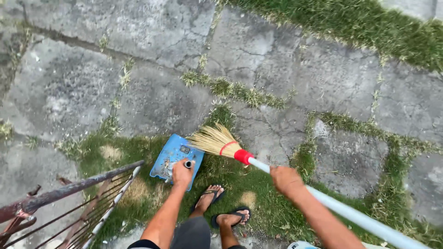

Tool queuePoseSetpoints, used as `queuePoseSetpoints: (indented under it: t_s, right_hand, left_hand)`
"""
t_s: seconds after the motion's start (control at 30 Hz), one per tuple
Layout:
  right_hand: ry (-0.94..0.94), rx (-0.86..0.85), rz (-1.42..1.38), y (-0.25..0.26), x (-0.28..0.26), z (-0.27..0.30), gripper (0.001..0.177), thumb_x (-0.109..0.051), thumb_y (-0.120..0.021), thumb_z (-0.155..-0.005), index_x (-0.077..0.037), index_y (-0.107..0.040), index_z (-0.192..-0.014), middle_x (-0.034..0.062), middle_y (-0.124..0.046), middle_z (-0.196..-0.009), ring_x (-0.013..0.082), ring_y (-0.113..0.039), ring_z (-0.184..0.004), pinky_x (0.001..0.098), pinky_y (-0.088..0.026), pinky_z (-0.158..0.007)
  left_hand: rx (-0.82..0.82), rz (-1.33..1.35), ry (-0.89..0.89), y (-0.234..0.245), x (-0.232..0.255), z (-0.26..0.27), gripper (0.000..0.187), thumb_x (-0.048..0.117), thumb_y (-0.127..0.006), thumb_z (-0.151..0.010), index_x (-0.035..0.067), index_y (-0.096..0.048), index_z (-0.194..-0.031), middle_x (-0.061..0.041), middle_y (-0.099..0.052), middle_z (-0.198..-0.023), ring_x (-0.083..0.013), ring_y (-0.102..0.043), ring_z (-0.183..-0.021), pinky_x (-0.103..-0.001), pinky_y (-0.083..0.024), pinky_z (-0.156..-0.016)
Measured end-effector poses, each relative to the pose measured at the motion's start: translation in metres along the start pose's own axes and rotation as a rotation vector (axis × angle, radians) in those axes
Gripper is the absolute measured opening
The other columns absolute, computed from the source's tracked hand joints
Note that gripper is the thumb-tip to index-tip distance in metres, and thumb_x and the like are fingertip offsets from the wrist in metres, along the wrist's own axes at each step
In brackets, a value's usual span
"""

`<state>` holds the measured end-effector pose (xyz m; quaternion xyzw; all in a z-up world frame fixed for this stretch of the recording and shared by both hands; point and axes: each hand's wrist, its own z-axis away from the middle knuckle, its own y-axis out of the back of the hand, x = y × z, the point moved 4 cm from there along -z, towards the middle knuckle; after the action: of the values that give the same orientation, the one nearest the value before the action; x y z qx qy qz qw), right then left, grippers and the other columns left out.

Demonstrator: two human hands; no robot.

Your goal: The person is sweeping trash and debris into a dustpan in an outdoor stone-paved area.

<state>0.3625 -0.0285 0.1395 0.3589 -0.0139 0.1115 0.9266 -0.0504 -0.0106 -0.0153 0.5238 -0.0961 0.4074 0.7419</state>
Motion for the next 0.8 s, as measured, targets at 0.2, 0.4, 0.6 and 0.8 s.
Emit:
queuePoseSetpoints:
  t_s: [0.2,0.4,0.6,0.8]
  right_hand:
    - [-0.008,-0.038,-0.15,-0.062,0.028,0.046,0.033,-0.017,-0.046,-0.1,-0.015,-0.062,-0.129,0.0139,-0.074,-0.091,0.0327,-0.076,-0.081,0.0471,-0.063,-0.073]
    - [-0.335,-0.082,-0.499,-0.135,0.11,0.181,0.027,-0.031,-0.056,-0.097,-0.024,-0.073,-0.118,0.014,-0.075,-0.095,0.0354,-0.072,-0.085,0.0492,-0.06,-0.079]
    - [-0.531,-0.161,-0.446,-0.194,0.232,0.269,0.05,-0.027,-0.058,-0.091,-0.026,-0.059,-0.141,0.0148,-0.077,-0.098,0.0333,-0.076,-0.089,0.0479,-0.062,-0.08]
    - [-0.905,-0.069,-0.433,-0.241,0.343,0.312,0.04,-0.035,-0.04,-0.112,-0.014,-0.075,-0.113,0.0203,-0.077,-0.095,0.038,-0.077,-0.085,0.0515,-0.062,-0.079]
  left_hand:
    - [-0.085,-0.083,-0.2,-0.038,0.062,0.014,0.032,0.027,-0.082,-0.075,0.01,-0.077,-0.101,-0.024,-0.074,-0.092,-0.0422,-0.072,-0.089,-0.049,-0.057,-0.08]
    - [-0.252,-0.112,-0.486,-0.066,0.134,0.062,0.027,0.029,-0.082,-0.081,0.005,-0.078,-0.093,-0.023,-0.073,-0.086,-0.0398,-0.073,-0.083,-0.047,-0.057,-0.077]
    - [-0.433,0.004,-0.652,-0.15,0.211,0.083,0.025,0.029,-0.08,-0.085,0.004,-0.076,-0.087,-0.018,-0.073,-0.08,-0.032,-0.074,-0.073,-0.041,-0.056,-0.073]
    - [-0.609,-0.026,-0.739,-0.241,0.284,0.126,0.024,0.028,-0.08,-0.087,0.005,-0.074,-0.087,-0.019,-0.073,-0.083,-0.0343,-0.072,-0.075,-0.043,-0.056,-0.071]
